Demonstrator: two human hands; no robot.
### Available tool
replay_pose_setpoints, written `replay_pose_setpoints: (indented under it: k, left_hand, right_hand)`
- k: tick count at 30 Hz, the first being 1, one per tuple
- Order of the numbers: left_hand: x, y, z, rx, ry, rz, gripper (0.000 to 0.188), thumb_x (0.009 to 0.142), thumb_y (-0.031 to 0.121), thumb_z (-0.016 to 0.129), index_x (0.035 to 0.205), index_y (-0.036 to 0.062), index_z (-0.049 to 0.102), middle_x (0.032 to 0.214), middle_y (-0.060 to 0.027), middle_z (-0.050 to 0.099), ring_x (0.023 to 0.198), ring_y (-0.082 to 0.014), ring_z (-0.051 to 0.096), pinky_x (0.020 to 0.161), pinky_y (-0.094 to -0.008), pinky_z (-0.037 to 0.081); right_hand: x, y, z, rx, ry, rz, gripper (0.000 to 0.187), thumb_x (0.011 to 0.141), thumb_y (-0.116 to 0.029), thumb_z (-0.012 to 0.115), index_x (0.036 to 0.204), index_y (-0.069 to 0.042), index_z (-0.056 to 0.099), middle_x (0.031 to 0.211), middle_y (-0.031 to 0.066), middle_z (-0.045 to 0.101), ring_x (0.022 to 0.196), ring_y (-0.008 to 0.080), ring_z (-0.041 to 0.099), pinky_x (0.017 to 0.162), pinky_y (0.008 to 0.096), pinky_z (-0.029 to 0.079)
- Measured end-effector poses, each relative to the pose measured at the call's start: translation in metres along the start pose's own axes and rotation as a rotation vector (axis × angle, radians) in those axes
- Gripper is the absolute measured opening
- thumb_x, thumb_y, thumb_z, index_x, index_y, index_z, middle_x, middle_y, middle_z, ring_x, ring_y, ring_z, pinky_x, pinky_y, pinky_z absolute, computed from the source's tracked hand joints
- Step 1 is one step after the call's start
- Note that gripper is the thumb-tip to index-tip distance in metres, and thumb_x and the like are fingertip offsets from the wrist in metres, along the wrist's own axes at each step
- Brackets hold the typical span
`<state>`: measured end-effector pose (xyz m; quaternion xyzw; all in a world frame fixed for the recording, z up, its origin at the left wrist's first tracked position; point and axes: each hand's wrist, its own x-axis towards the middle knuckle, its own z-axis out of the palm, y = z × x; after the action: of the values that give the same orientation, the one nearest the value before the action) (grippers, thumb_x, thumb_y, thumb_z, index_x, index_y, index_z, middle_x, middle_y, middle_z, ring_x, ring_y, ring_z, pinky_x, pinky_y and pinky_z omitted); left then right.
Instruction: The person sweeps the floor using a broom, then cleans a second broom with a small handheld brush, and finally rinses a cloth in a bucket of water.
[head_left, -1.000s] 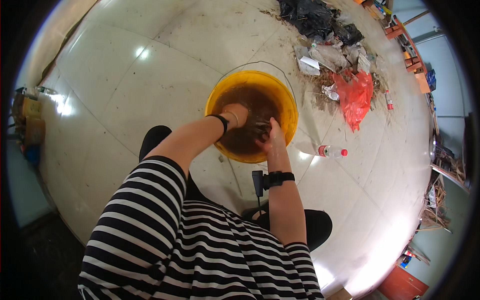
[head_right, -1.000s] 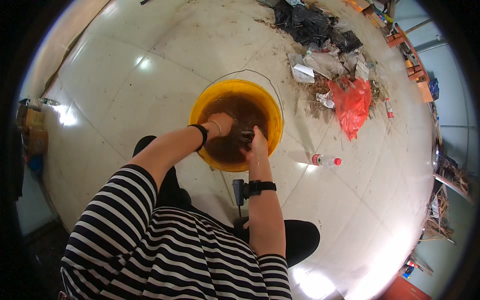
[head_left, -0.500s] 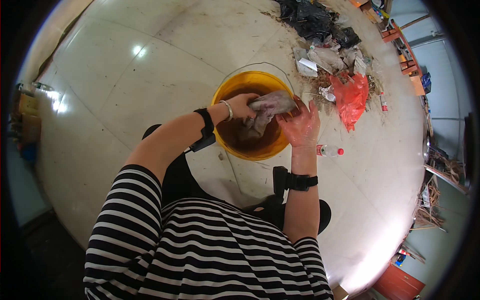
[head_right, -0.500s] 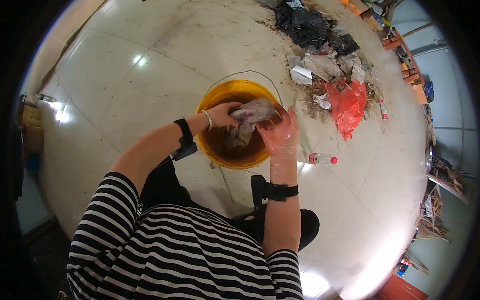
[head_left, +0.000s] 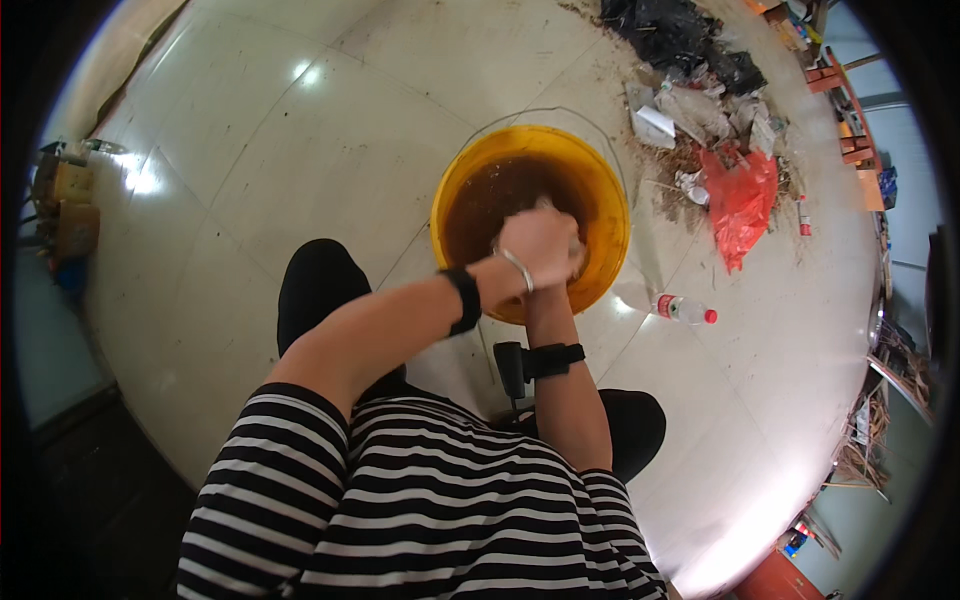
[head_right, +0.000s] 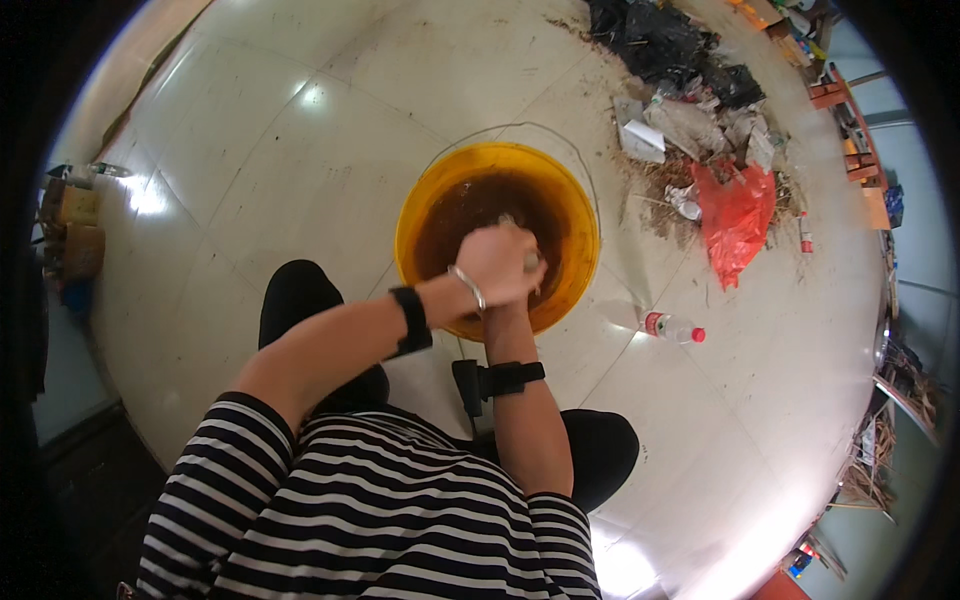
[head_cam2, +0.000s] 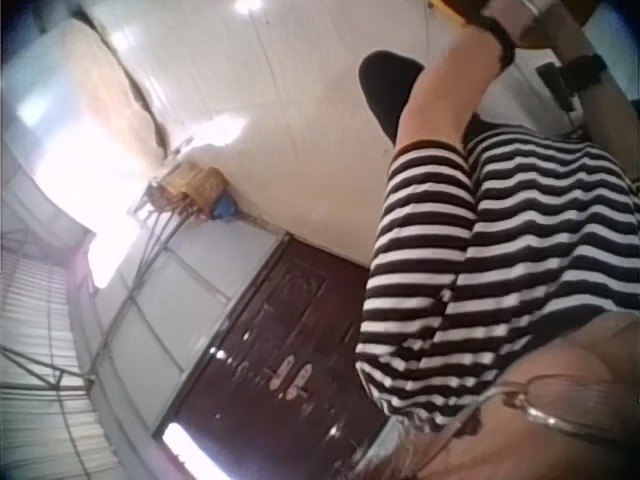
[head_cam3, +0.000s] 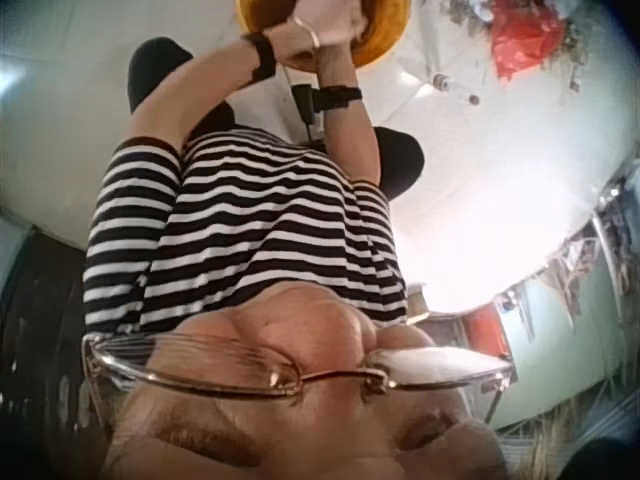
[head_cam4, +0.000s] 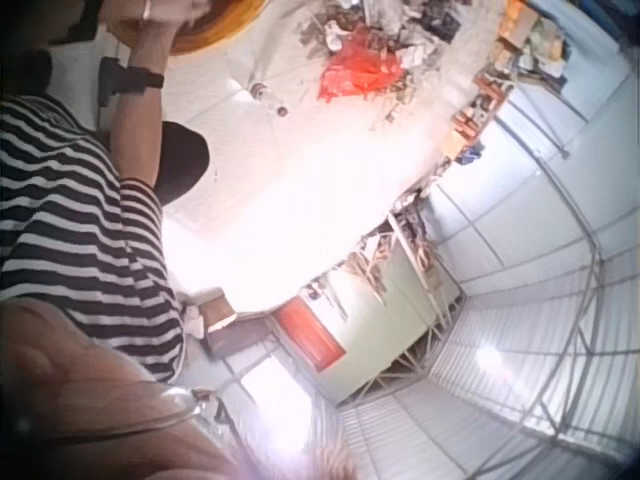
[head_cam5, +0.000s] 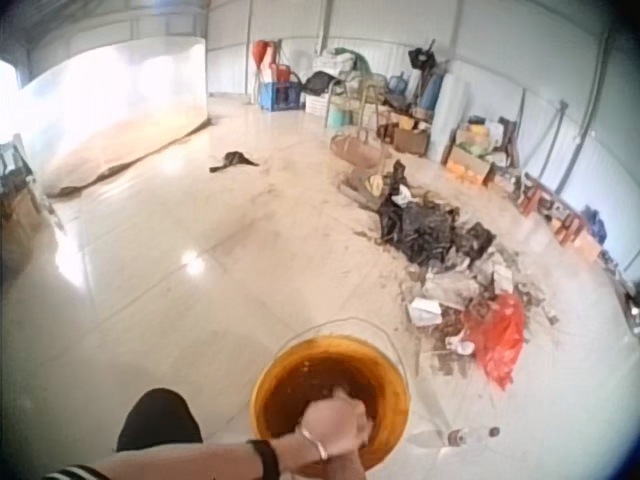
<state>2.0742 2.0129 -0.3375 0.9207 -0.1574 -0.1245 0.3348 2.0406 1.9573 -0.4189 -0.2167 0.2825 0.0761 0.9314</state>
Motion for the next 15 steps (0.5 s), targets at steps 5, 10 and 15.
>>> replay_pose_setpoints:
  k: [5,10,15]
  left_hand:
    - [0.032,-0.085,-0.004,0.239,0.03,0.112,0.024,0.07,0.026,0.05,0.068,0.0028,0.057,0.073,-0.0156,0.058,0.072,-0.0294,0.057,0.065,-0.0366,0.045]
    - [0.038,-0.135,-0.003,-0.043,0.108,-0.281,0.019,0.072,0.013,0.047,0.084,0.0016,0.056,0.076,-0.0168,0.057,0.072,-0.0304,0.055,0.066,-0.0358,0.044]
    - [-0.021,-0.014,-0.011,-0.36,0.347,0.276,0.013,0.067,0.002,0.054,0.08,0.0031,0.055,0.079,-0.0169,0.051,0.07,-0.0282,0.051,0.063,-0.0333,0.043]
  right_hand:
    - [-0.003,0.008,0.033,-0.377,0.304,0.165,0.025,0.08,-0.025,0.051,0.096,-0.007,0.053,0.092,0.0101,0.056,0.081,0.0225,0.054,0.069,0.0363,0.046]
    - [0.013,-0.025,0.026,-0.19,0.089,-0.259,0.024,0.081,-0.018,0.049,0.098,-0.001,0.05,0.092,0.0104,0.054,0.084,0.0199,0.053,0.071,0.032,0.045]
    - [-0.004,-0.051,0.032,0.018,-0.021,0.134,0.04,0.084,-0.042,0.039,0.099,-0.006,0.05,0.095,0.0082,0.054,0.085,0.022,0.052,0.074,0.032,0.044]
